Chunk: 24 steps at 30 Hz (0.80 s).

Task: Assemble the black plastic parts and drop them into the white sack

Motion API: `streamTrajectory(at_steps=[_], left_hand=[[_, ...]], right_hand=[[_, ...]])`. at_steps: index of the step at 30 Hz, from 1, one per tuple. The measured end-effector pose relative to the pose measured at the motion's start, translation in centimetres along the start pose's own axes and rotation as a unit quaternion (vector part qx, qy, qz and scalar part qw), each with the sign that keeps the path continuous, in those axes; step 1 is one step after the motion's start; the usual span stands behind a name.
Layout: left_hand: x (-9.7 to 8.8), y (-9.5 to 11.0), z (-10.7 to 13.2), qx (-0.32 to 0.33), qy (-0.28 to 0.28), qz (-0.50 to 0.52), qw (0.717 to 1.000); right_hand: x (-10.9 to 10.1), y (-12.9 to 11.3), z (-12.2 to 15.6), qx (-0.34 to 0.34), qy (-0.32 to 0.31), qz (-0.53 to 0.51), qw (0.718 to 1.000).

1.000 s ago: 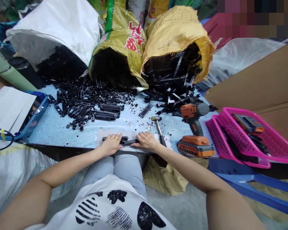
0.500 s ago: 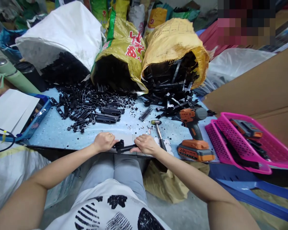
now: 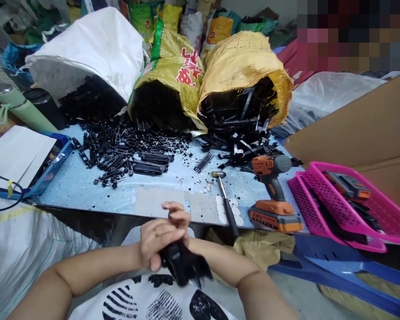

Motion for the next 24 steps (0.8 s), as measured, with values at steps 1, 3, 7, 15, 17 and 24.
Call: streamTrajectory(at_steps=[1, 3, 7, 15, 17, 24], left_hand=[[-0.7, -0.7, -0.1, 0.021, 0.043, 0.007, 0.999], [-1.6, -2.7, -0.5, 0.043, 0.107, -0.036, 0.993], [0.4, -8.9, -2.3, -0.006, 0.017, -0.247, 0.969], [2.4, -16.7, -8.6, -0.086, -0.087, -0.323, 0.938], [1.3, -17.3, -9.5, -0.107, -0.053, -0.313, 0.942], [-9.9, -25.8, -7.5, -0.424, 0.055, -0.344, 0.836]], right_hand=[[0.1, 1.4, -0.9, 0.014, 0.030, 0.001, 0.999], [-0.5, 4.5, -3.6, -0.009, 0.065, -0.020, 0.998], [-3.4, 14.5, -11.1, 0.016, 0.033, 0.063, 0.997], [-5.6, 28.2, -23.3, 0.197, -0.025, 0.290, 0.936], [-4.9, 28.8, -25.2, 0.200, -0.042, 0.307, 0.930], [-6.8, 29.4, -24.4, 0.220, 0.006, 0.207, 0.953]])
Point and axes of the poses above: each hand's wrist, its own z-axis away from the middle knuckle, its own x-axis out of the palm, y = z × x, the point moved 8 cm from there along -z, towards the middle knuckle, and after that the axes turned 11 degrees about -x, right-handed, at the moved point
